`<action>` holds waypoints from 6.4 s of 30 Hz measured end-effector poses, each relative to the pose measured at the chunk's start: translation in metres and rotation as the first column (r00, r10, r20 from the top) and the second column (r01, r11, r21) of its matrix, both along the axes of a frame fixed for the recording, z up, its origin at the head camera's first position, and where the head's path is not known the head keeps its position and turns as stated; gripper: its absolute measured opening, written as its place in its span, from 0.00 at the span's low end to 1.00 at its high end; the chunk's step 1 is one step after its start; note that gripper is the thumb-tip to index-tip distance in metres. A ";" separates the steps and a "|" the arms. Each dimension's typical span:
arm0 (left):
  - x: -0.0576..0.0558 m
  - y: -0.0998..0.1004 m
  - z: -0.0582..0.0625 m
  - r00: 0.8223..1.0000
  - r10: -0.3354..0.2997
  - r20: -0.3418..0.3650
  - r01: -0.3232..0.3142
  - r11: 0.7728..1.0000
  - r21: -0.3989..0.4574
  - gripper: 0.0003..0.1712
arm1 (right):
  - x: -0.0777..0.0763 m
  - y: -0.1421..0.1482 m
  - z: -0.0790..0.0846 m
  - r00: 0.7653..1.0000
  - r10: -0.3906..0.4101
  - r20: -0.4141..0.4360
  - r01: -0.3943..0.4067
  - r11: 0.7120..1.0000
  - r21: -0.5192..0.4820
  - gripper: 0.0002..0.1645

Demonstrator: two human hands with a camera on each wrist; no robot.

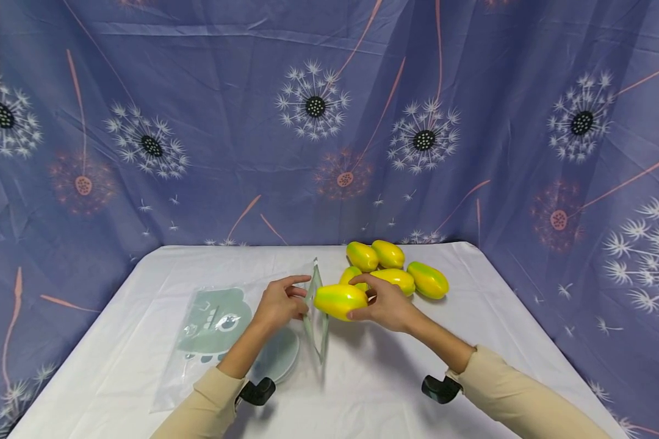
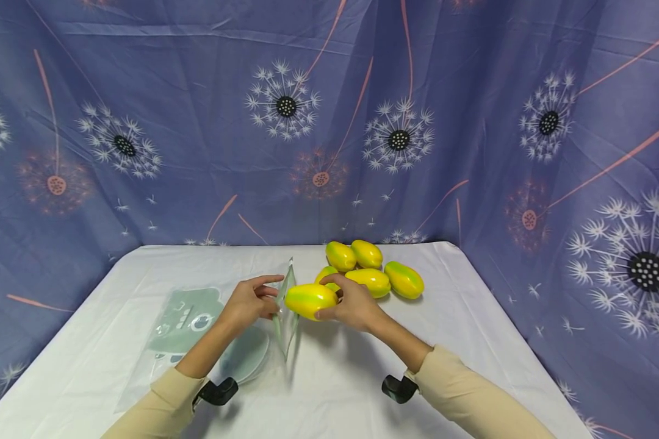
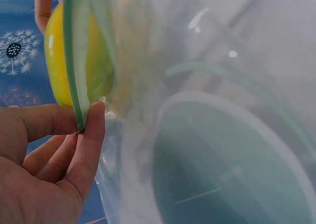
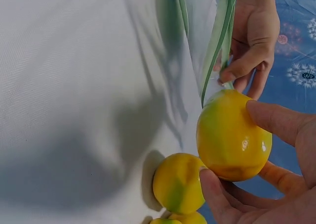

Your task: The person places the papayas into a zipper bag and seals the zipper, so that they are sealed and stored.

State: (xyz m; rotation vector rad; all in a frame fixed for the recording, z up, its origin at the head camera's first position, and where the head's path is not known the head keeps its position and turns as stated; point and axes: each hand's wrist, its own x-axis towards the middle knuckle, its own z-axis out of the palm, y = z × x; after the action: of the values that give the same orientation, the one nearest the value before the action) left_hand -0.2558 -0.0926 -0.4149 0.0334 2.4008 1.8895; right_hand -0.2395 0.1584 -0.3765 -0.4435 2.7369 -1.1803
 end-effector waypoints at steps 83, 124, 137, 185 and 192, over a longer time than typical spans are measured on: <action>-0.006 -0.015 0.011 0.999 -0.047 -0.024 0.049 0.997 0.065 0.32 | -0.024 -0.053 -0.040 0.993 -0.010 0.115 0.021 0.995 -0.099 0.30; -0.009 -0.007 0.002 0.999 -0.046 -0.012 0.047 0.995 0.088 0.34 | -0.034 -0.004 -0.023 0.991 -0.131 0.013 0.131 0.989 -0.064 0.43; -0.010 -0.006 0.002 0.998 -0.067 -0.011 0.067 0.996 0.055 0.33 | -0.041 0.017 -0.040 0.991 -0.133 0.007 0.133 0.991 0.001 0.50; -0.006 -0.006 0.002 0.998 -0.060 -0.007 0.060 0.997 0.053 0.33 | -0.046 -0.016 -0.064 0.975 -0.204 -0.089 0.209 0.977 0.042 0.47; -0.007 -0.006 0.002 0.999 -0.053 0.011 0.052 0.995 0.087 0.32 | -0.046 -0.016 -0.063 0.975 -0.207 -0.075 0.208 0.978 0.003 0.46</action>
State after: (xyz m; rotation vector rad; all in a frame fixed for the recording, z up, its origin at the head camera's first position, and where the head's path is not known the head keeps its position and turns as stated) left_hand -0.2632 -0.0982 -0.4124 0.0883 2.2848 1.9622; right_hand -0.2852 0.1426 -0.4396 -0.2072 2.9109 -1.2161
